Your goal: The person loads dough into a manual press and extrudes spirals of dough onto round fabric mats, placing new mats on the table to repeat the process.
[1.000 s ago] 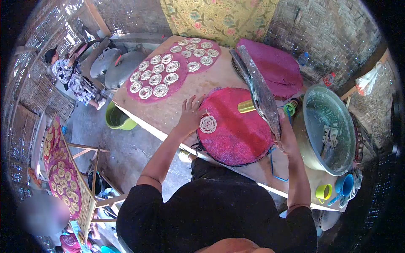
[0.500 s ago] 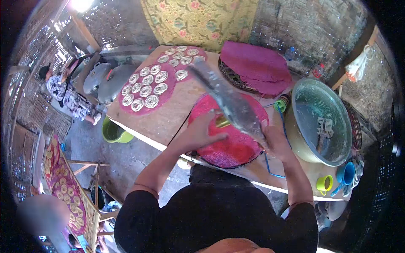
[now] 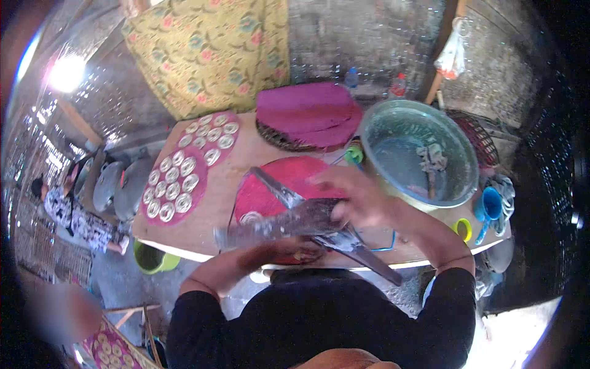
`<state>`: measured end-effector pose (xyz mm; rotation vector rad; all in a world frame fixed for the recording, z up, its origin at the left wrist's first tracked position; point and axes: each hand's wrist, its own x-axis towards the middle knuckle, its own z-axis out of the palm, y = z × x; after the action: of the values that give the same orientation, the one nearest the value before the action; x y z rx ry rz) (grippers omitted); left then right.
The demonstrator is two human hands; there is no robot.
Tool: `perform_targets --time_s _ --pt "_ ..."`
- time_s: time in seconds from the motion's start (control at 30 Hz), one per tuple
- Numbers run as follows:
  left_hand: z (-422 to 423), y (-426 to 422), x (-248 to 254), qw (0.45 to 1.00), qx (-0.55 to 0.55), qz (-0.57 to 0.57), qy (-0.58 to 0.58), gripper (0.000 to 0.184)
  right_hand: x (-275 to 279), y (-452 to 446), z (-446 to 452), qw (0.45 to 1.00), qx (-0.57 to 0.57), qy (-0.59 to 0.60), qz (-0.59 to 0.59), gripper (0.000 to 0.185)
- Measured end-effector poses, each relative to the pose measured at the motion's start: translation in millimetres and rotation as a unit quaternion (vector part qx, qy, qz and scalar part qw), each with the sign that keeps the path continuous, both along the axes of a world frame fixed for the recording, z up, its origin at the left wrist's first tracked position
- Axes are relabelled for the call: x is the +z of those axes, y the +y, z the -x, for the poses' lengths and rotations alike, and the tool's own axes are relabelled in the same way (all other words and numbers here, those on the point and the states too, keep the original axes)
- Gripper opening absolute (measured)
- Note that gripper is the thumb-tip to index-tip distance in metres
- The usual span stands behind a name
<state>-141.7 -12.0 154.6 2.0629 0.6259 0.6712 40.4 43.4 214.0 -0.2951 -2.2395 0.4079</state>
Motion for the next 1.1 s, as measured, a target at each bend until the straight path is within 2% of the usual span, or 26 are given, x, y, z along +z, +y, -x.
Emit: perform_targets --time_s 0.07,0.1,0.13,0.17,0.23,0.27,0.37,0.43,0.5,0.57,0.6,0.63,0.67,0.7,0.73,0.77,0.8,0.83,0.87,0.9,0.93,0.97,1.0,1.03,1.07,1.1 --pt "-2.8 11.9 26.7 1.000 -0.025 0.001 0.004 0.038 49.6 -31.4 19.1 0.991 0.096 -0.052 -0.082 0.044" --pt "-5.3 17.9 38.7 0.999 -0.038 0.002 0.002 0.038 67.0 -45.4 22.6 0.977 0.153 -0.119 -0.086 0.046" --pt "-6.3 25.4 49.7 0.999 -0.048 0.005 0.000 0.037 90.0 -57.1 20.4 0.979 0.146 -0.120 -0.082 0.046" --pt "-7.5 31.4 59.9 0.998 -0.057 0.008 -0.003 0.037 114.1 -66.1 18.3 0.962 0.190 -0.177 0.087 0.047" --pt "-9.6 40.1 74.0 0.997 -0.075 0.012 -0.008 0.036 116.7 -64.9 14.2 0.913 0.228 -0.226 0.251 0.050" --pt "-7.9 41.8 79.6 0.997 -0.073 0.009 -0.008 0.036 102.7 -57.6 12.2 0.979 0.138 -0.135 0.070 0.053" --pt "-1.0 40.0 83.0 0.999 -0.046 0.001 -0.012 0.034 85.3 -31.1 1.5 0.993 0.057 0.038 0.099 0.065" --pt "9.3 40.0 83.1 1.000 0.012 -0.009 0.001 0.034 88.1 -19.3 -13.3 0.981 -0.013 0.140 0.136 0.063" --pt "27.4 47.4 79.7 0.992 0.116 -0.019 0.054 0.033 101.3 -7.6 -43.2 0.958 -0.099 0.221 0.151 0.052" --pt "45.4 61.8 72.8 0.970 0.219 -0.032 0.099 0.033 116.8 2.3 -82.4 0.910 -0.196 0.328 0.159 0.042" --pt "62.3 80.8 43.9 0.965 0.262 0.001 0.030 0.031 120.4 10.1 -98.9 0.880 -0.220 0.392 0.155 0.038" --pt "63.0 88.5 29.8 0.959 0.259 0.040 -0.106 0.031 120.1 25.1 -111.8 0.849 -0.214 0.466 0.128 0.033" --pt "63.6 96.4 15.6 0.938 0.241 0.070 -0.240 0.030 113.1 43.6 -122.3 0.815 -0.157 0.545 0.116 0.028" --pt "41.9 103.7 23.5 0.879 0.172 0.092 -0.435 0.032 107.4 60.5 -127.4 0.773 -0.098 0.619 0.100 0.024" --pt "12.0 95.7 57.4 0.840 0.123 0.170 -0.500 0.039 109.2 66.6 -104.5 0.690 -0.180 0.694 0.102 0.012" --pt "-1.1 98.3 68.4 0.850 0.159 0.058 -0.498 0.040 95.1 84.0 -95.7 0.668 -0.124 0.713 0.173 0.013" --pt "-14.2 101.1 79.4 0.844 0.205 -0.051 -0.493 0.043 88.0 85.3 -69.8 0.689 -0.120 0.677 0.227 0.020" --pt "-21.4 107.0 83.9 0.785 0.227 -0.068 -0.572 0.041 72.9 89.0 -53.1 0.701 -0.056 0.647 0.294 0.027" --pt "-10.4 102.1 90.8 0.779 0.187 -0.066 -0.595 0.037 57.0 89.5 -42.9 0.722 -0.072 0.587 0.359 0.035" --pt "8.0 97.3 100.6 0.759 0.214 -0.103 -0.606 0.032 32.5 99.1 -51.9 0.753 -0.021 0.449 0.481 0.046" --pt "26.4 92.4 110.2 0.738 0.243 -0.138 -0.615 0.029 25.7 94.6 -52.9 0.768 -0.162 0.378 0.490 0.056" --pt "43.6 90.5 121.9 0.691 0.335 -0.209 -0.605 0.025 3.8 113.2 -80.4 0.848 -0.245 0.243 0.402 0.057" --pt "65.2 86.8 139.8 0.676 0.249 -0.184 -0.669 0.021 -15.4 128.7 -119.9 0.893 -0.321 0.099 0.300 0.059" --pt "81.1 71.4 149.5 0.673 0.338 -0.129 -0.645 0.018 -3.6 126.9 -143.9 0.857 -0.419 -0.103 0.283 0.053" --pt "118.2 73.8 143.3 0.730 0.266 -0.143 -0.613 0.015 -13.0 132.5 -178.2 0.801 -0.496 -0.216 0.256 0.048" --pt "154.9 84.0 139.8 0.825 0.006 -0.091 -0.558 0.020 -21.9 138.2 -212.4 0.729 -0.552 -0.336 0.227 0.043"
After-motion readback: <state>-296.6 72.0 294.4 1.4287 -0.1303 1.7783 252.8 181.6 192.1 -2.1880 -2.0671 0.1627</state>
